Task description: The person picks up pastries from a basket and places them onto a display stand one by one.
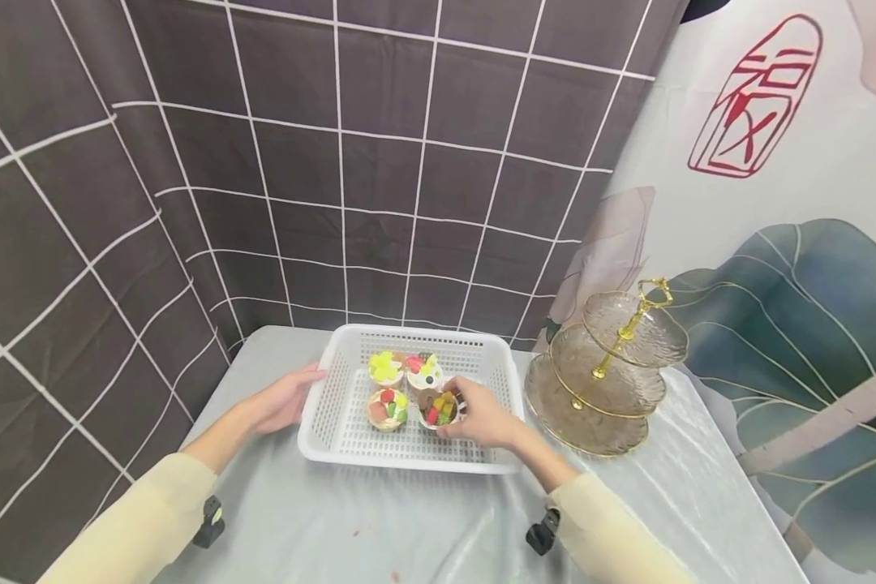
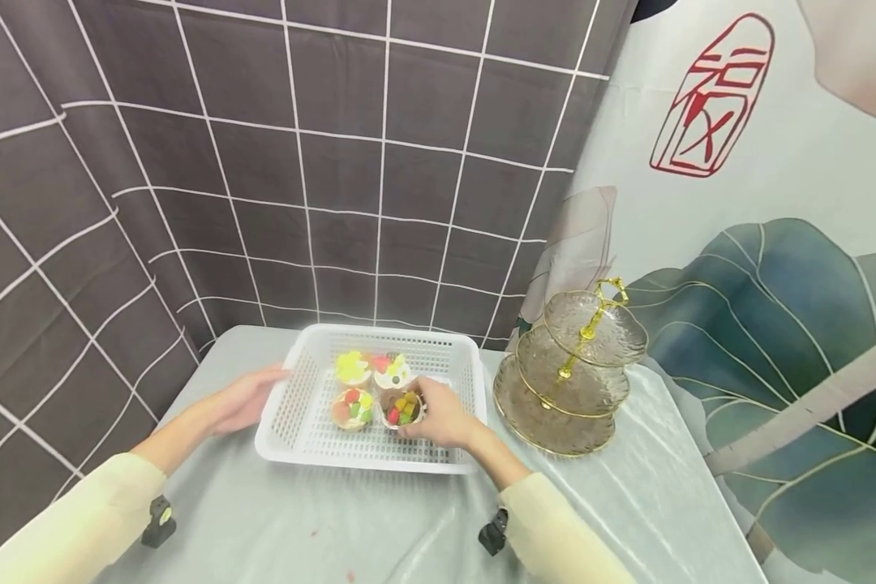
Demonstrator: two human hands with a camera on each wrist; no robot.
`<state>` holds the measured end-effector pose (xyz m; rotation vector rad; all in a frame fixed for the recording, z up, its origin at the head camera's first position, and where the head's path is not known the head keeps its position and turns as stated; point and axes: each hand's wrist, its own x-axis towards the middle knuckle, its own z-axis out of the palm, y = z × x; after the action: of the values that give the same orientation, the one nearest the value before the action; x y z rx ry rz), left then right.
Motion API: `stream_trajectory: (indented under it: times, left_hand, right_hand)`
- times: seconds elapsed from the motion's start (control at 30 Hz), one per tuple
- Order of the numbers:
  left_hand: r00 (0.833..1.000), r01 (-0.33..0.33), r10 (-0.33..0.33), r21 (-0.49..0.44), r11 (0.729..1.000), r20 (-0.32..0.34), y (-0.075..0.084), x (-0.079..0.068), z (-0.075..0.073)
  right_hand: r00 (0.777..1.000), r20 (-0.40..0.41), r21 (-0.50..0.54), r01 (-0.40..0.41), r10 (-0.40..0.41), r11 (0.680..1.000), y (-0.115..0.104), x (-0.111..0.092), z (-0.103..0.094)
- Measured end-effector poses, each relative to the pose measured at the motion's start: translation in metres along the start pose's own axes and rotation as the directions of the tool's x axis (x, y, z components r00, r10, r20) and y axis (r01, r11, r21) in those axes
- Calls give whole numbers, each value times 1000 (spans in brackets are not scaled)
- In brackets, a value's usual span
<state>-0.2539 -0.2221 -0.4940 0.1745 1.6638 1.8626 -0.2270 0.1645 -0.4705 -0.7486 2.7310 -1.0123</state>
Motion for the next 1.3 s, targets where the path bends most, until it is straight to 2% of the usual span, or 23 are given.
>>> stream_trajectory:
  times: [0.13,0.2,0.27,0.37,0.43,0.53,0.67,0.77,0.83,1.0,1.07,1.3]
  left_hand:
    - [1000,5,-5,-5,1000,9,1,0,-1]
    - [1000,8,-8,-4,1000,16,1,0,-1]
    - [1000,14,-14,3,1000,20,1,0,-2]
    - [1000,22,-23,17,1000,17,0,-1,-4]
    - [1000,26,-26,24,999,16,0,-1,-5]
    - [999,30,-31,23,999,17,0,-2,-5]
    - [999,33,-34,19,999,14,1,-1,-4]
    - [999,35,-35,21,999,5,2,-1,-4]
    - [999,36,-36,23,999,1,3,-1,-4]
    - [999,32,-32,29,999,-8,3,-2,-3]
    - [999,31,-31,31,999,-11,2,-1,-3]
    - [999,28,-28,34,999,-18,2,-2,-2]
  right_hand:
    - [991,-106,15,81,-79,997,-5,-38,-52]
    - [978,-194,-14,72,-74,997,-9,-61,-78]
    - [956,-289,-23,38,-43,999,-14,-84,-104]
    - [902,-432,-14,-23,14,1000,-20,-113,-140]
    - [863,-505,5,-26,25,1000,-20,-125,-159]
    - [814,-577,2,-70,58,998,-10,-141,-186]
    - [759,-625,13,-221,180,975,13,-159,-215]
    - [735,-621,28,-328,273,944,29,-165,-227]
    - [726,-608,39,-377,322,925,36,-165,-231]
    - [700,-598,47,-456,391,889,46,-153,-235]
    - [699,-593,29,-479,401,878,48,-148,-235]
    - [717,-565,-43,-519,408,854,51,-140,-233]
